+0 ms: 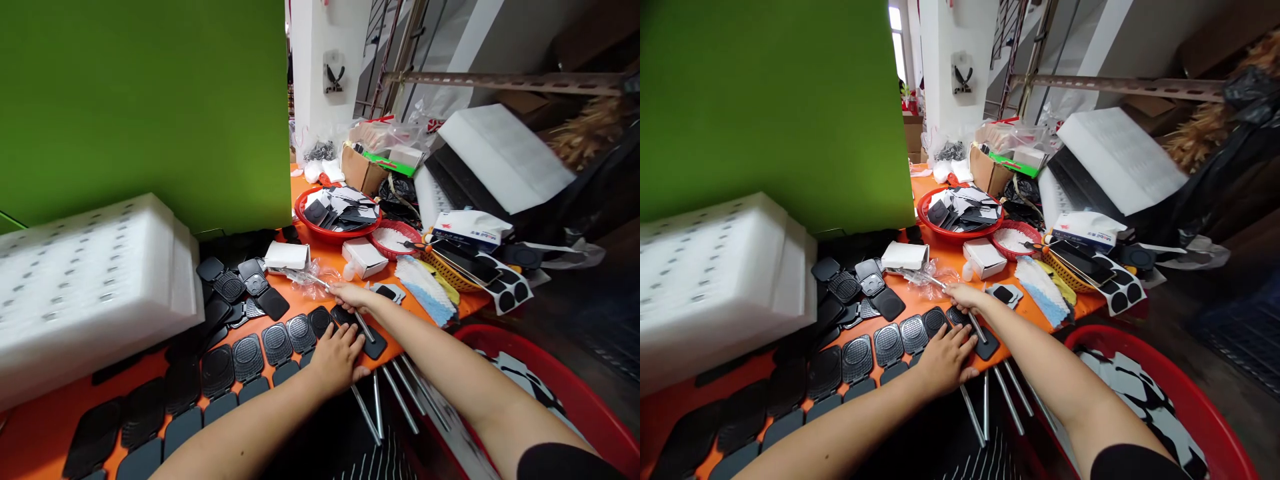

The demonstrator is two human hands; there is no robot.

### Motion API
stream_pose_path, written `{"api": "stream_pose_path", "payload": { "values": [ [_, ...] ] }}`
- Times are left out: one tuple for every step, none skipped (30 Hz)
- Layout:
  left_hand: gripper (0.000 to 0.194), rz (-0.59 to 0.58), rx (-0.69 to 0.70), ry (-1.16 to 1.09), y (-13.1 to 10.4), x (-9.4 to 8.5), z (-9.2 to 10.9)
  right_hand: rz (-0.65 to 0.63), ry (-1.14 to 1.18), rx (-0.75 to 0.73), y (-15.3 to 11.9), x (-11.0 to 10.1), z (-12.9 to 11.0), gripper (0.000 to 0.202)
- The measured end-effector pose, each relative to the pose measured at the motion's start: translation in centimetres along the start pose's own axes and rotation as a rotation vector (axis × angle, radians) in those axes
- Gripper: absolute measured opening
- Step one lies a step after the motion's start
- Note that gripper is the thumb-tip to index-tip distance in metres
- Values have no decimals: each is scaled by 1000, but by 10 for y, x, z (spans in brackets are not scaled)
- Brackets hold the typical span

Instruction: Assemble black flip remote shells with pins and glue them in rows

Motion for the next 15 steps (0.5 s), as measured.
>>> {"api": "stream_pose_path", "payload": {
  "values": [
    [56, -16, 8, 32, 0, -1, 0, -17, -24, 14, -2, -2, -2, 14],
    [57, -32, 12, 60, 0, -1, 0, -33, -44, 22, -4, -3, -4, 14],
    [58, -45, 12, 83, 1, -2, 1, -46, -59, 24, -7, -4, -6, 14],
    [59, -54, 9, 101, 1, -2, 1, -59, -66, 21, -9, -4, -7, 14],
    [60, -59, 5, 115, 1, -2, 2, -71, -68, 15, -11, -4, -7, 14],
    [60, -61, -1, 124, 1, -1, 3, -82, -64, 7, -13, -4, -7, 14],
    [61, -57, -8, 129, 1, 0, 4, -90, -56, -3, -14, -4, -7, 15],
    [61, -48, -13, 130, 1, 1, 4, -92, -46, -11, -15, -3, -6, 17],
    [62, -37, -17, 123, 1, 1, 5, -88, -35, -18, -15, -3, -5, 19],
    [62, -24, -19, 111, 1, 1, 5, -77, -26, -22, -14, -2, -4, 22],
    [62, -10, -19, 92, 1, 1, 5, -60, -18, -23, -13, -1, -4, 25],
    [60, 5, -12, 65, 1, 0, 5, -39, -15, -24, -11, 0, -4, 26],
    [56, 24, 5, 32, 1, -2, 3, -18, -15, -25, -9, 1, -4, 27],
    [49, 43, 29, -1, 1, -6, 1, 3, -20, -30, -7, 2, -4, 26],
    [39, 68, 52, -29, 1, -11, -2, 21, -26, -40, -5, 3, -3, 26]
  ]
}}
Point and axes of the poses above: each hand's wrist, its own y-axis towards the middle knuckle, its own x-axis out of the palm, z = x × y, the point moved 1 cm from there along y, towards the middle knuckle, and after that the axes turned 7 degrees about x, right-handed, at the moved point
